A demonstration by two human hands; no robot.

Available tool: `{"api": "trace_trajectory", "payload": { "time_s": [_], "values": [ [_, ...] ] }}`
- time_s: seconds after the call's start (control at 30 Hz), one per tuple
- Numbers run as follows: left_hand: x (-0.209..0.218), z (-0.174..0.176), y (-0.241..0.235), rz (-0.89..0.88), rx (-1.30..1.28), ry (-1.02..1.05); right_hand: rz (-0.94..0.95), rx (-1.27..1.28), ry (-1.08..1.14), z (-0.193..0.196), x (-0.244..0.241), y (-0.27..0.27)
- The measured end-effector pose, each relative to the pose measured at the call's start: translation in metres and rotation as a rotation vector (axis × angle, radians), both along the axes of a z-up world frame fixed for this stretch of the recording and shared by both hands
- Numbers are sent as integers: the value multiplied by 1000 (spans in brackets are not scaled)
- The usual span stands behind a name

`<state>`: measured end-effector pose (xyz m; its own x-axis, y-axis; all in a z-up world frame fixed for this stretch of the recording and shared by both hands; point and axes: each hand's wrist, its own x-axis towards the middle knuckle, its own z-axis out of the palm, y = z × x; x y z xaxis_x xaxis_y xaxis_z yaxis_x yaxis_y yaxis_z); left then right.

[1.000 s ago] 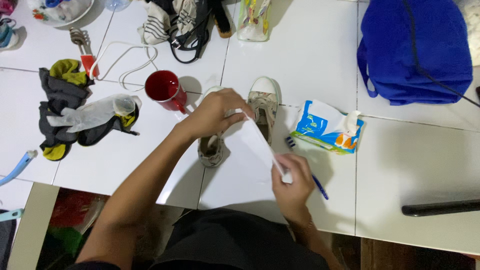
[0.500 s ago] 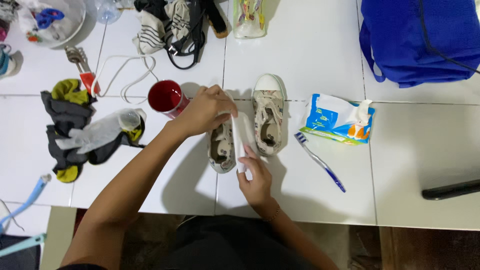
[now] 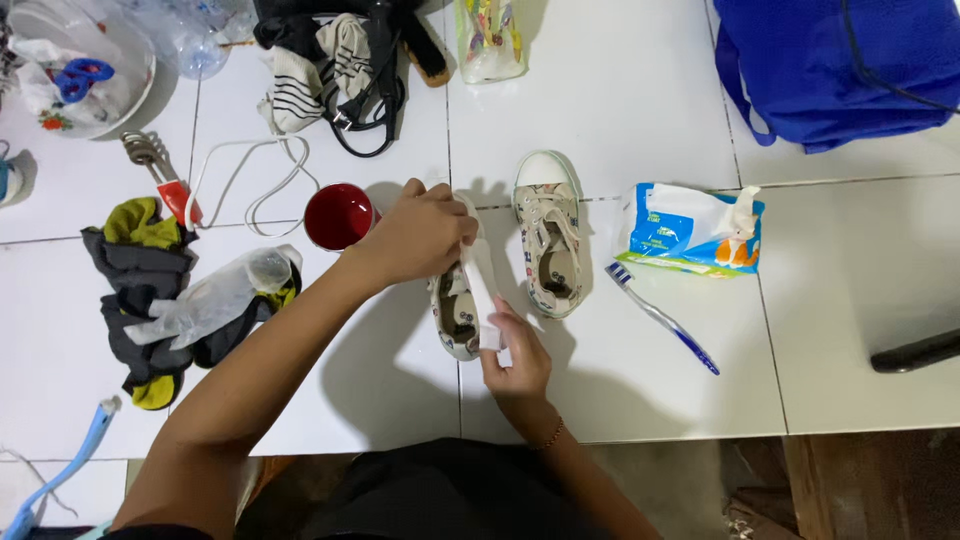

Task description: The person cleans a pair of white sneakers by repeatedly wiping them with a white wipe and scrubbing with a toothbrush. They alternate between wiping and scrubbing, handling the shoes one at a time on a tiled surface.

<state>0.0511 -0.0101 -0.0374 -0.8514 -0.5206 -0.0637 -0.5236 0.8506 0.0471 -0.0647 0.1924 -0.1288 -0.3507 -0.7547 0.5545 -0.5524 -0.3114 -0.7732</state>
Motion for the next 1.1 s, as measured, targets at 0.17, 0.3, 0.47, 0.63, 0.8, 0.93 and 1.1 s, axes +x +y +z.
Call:
{"api": "trace_trajectory", "payload": {
  "time_s": [0.17, 0.3, 0.47, 0.63, 0.8, 0.93, 1.1],
  "values": [
    [-9, 2, 2, -66, -57, 55, -78, -175, -17, -22, -10, -5],
    [-16, -2, -1, -150, -191, 260, -205, -269, 196, 5, -22, -18],
    [-7, -5, 15, -109, -323, 196, -39, -373, 184, -45, -18, -23],
    [-10, 6, 23, 55, -258, -155, 199, -63, 37, -21, -4, -4],
    [-11, 0, 24, 93, -182, -316, 305, -47, -28, 7, -2, -4],
    [-5, 54, 45, 221, 163, -303, 234, -5, 155, 18, -5, -3],
    [4, 4, 109, 677, 170, 464, 151, -85, 443, 13, -17, -14]
  ]
}}
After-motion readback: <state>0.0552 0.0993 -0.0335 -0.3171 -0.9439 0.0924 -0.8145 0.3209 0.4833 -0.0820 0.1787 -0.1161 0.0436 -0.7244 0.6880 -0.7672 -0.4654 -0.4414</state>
